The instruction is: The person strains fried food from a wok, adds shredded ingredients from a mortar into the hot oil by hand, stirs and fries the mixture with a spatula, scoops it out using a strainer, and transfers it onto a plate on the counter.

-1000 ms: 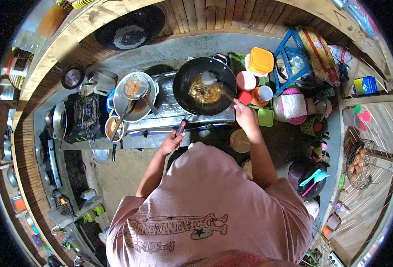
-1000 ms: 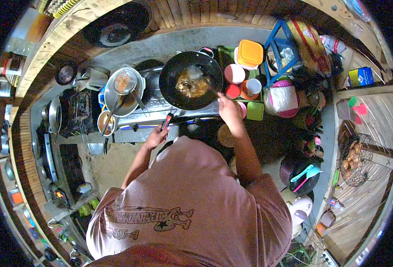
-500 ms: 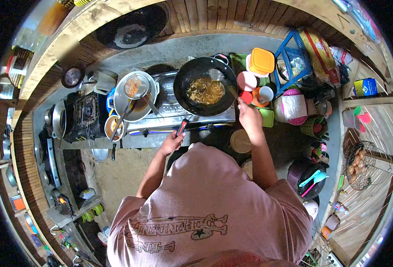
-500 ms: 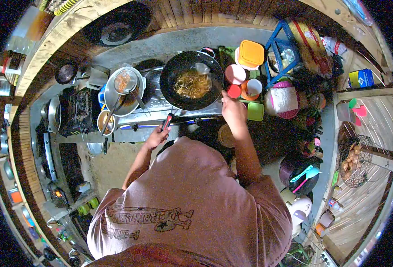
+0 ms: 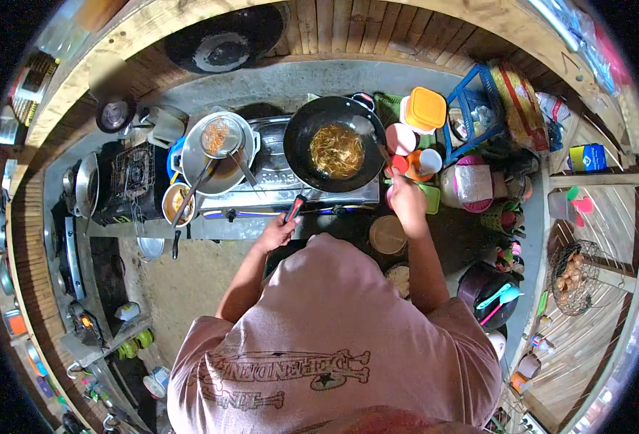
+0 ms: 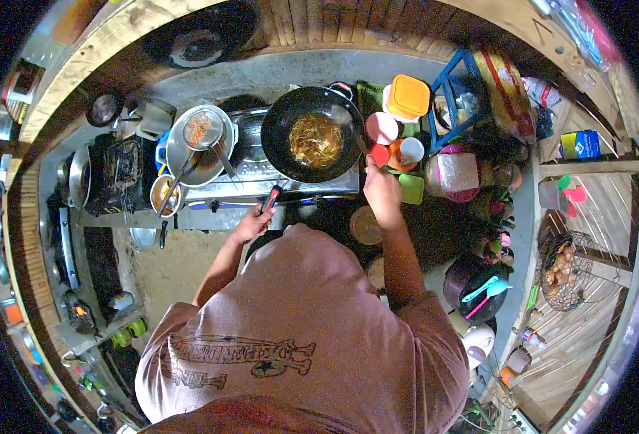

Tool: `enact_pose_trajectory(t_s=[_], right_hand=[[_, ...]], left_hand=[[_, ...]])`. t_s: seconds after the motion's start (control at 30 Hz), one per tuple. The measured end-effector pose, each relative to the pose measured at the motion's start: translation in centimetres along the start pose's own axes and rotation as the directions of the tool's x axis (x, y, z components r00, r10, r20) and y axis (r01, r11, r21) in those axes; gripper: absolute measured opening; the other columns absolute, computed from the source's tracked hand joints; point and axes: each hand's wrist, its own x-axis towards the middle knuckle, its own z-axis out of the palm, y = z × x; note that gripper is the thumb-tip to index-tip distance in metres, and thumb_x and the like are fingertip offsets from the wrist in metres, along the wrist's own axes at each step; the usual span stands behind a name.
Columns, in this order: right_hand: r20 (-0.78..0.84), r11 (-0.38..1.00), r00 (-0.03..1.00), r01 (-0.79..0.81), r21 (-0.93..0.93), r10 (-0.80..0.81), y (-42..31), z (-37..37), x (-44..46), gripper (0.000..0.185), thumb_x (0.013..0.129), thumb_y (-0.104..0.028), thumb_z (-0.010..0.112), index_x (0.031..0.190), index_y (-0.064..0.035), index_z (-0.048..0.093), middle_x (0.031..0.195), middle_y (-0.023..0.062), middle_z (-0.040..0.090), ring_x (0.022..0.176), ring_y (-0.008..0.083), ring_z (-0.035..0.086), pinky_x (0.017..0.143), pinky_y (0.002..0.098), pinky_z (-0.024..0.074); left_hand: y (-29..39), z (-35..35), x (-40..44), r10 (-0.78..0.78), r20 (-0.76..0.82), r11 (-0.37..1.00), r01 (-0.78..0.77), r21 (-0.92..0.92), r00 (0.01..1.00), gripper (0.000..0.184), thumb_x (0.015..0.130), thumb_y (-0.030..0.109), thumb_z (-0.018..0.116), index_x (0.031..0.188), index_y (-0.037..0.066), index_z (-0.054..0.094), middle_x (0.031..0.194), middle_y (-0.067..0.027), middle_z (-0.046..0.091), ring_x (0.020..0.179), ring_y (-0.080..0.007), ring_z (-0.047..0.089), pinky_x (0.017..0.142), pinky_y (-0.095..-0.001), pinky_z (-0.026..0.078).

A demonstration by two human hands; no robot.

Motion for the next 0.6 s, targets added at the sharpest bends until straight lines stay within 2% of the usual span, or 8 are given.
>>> enact_pose_trajectory(t_s=[0.1,0.2,0.27,0.33,0.4,0.47,0.5,0.6], right_hand=[[0.034,0.989,0.993,0.105,0.104,-0.109,-1.1,-0.3,0.0,0.029,0.093,-0.022,0.059,0.120,-0.0155,0.067,0.072,0.0211,0.065,0.069,0.0404,0.066,0.062,0.0513,0.0512],[0.009,0.989,0.995,0.102,0.104,-0.103,-2.1,-1.6,-0.3,0.030,0.093,-0.023,0.060,0.121,-0.0155,0.066,0.072,0.0214,0.065,0.070,0.0401,0.066,0.062,0.0512,0.0511],[-0.006,0.993,0.994,0.106,0.048,-0.106,-2.0,-1.3,0.2,0.030,0.093,-0.022,0.059,0.122,-0.0161,0.065,0.074,0.0193,0.067,0.070,0.0387,0.067,0.061,0.0511,0.0515],[0.091,0.969,0.992,-0.064,-0.238,0.088,-2.5,-0.9,1.1,0.030,0.093,-0.022,0.057,0.122,-0.0175,0.065,0.074,0.0179,0.068,0.068,0.0369,0.068,0.058,0.0510,0.0519],[0.000,0.975,0.995,0.102,-0.196,-0.104,-2.4,1.1,2.1,0.032,0.095,-0.023,0.055,0.125,-0.0202,0.064,0.074,0.0190,0.068,0.066,0.0360,0.068,0.056,0.0494,0.0526],[0.006,0.957,0.981,0.189,-0.220,-0.192,-4.1,1.8,2.8,0.033,0.095,-0.024,0.055,0.127,-0.0203,0.063,0.077,0.0171,0.069,0.065,0.0348,0.068,0.057,0.0485,0.0531],[0.072,0.960,0.983,0.180,-0.214,-0.168,-5.3,1.8,2.7,0.033,0.095,-0.024,0.055,0.126,-0.0181,0.063,0.078,0.0161,0.070,0.065,0.0342,0.067,0.057,0.0483,0.0534],[0.057,0.928,0.948,0.318,-0.193,-0.313,-7.6,0.7,1.3,0.037,0.093,-0.023,0.055,0.130,-0.0191,0.061,0.082,0.0133,0.069,0.066,0.0341,0.067,0.056,0.0470,0.0540]], left_hand=[[0.3,-0.2,-0.1,-0.016,-0.017,0.999,0.017,0.048,1.000,0.032,0.095,0.038,0.067,0.094,0.013,0.047,0.063,0.0048,0.043,0.048,-0.0059,0.040,0.041,-0.0234,0.031],[0.7,0.1,-0.4,0.007,-0.030,0.997,-0.005,0.076,1.000,0.033,0.094,0.040,0.067,0.095,0.013,0.048,0.062,0.0048,0.044,0.046,-0.0061,0.040,0.041,-0.0234,0.031],[0.5,0.0,-0.1,0.012,-0.026,0.998,-0.011,0.057,1.000,0.034,0.094,0.042,0.067,0.096,0.014,0.048,0.062,0.0049,0.044,0.045,-0.0063,0.041,0.041,-0.0235,0.032],[0.4,0.0,0.0,-0.012,-0.047,0.997,0.015,0.080,0.999,0.034,0.094,0.043,0.066,0.095,0.014,0.047,0.062,0.0049,0.044,0.045,-0.0063,0.041,0.040,-0.0239,0.032],[-0.2,-0.3,0.4,-0.004,-0.035,0.996,0.007,0.084,0.999,0.033,0.095,0.042,0.065,0.094,0.014,0.047,0.061,0.0048,0.044,0.045,-0.0062,0.041,0.040,-0.0239,0.032],[-0.5,-0.6,0.7,0.001,-0.018,0.997,0.000,0.080,1.000,0.033,0.095,0.041,0.065,0.093,0.014,0.047,0.061,0.0044,0.044,0.046,-0.0067,0.041,0.041,-0.0247,0.032],[-0.6,-0.7,0.8,0.004,-0.009,0.997,-0.003,0.072,1.000,0.033,0.095,0.041,0.065,0.093,0.014,0.047,0.061,0.0044,0.044,0.046,-0.0067,0.041,0.041,-0.0247,0.032],[0.3,-1.3,0.5,0.068,-0.010,0.983,-0.065,0.171,0.998,0.037,0.093,0.044,0.067,0.089,0.012,0.048,0.062,0.0035,0.047,0.049,-0.0087,0.043,0.045,-0.0272,0.034]])
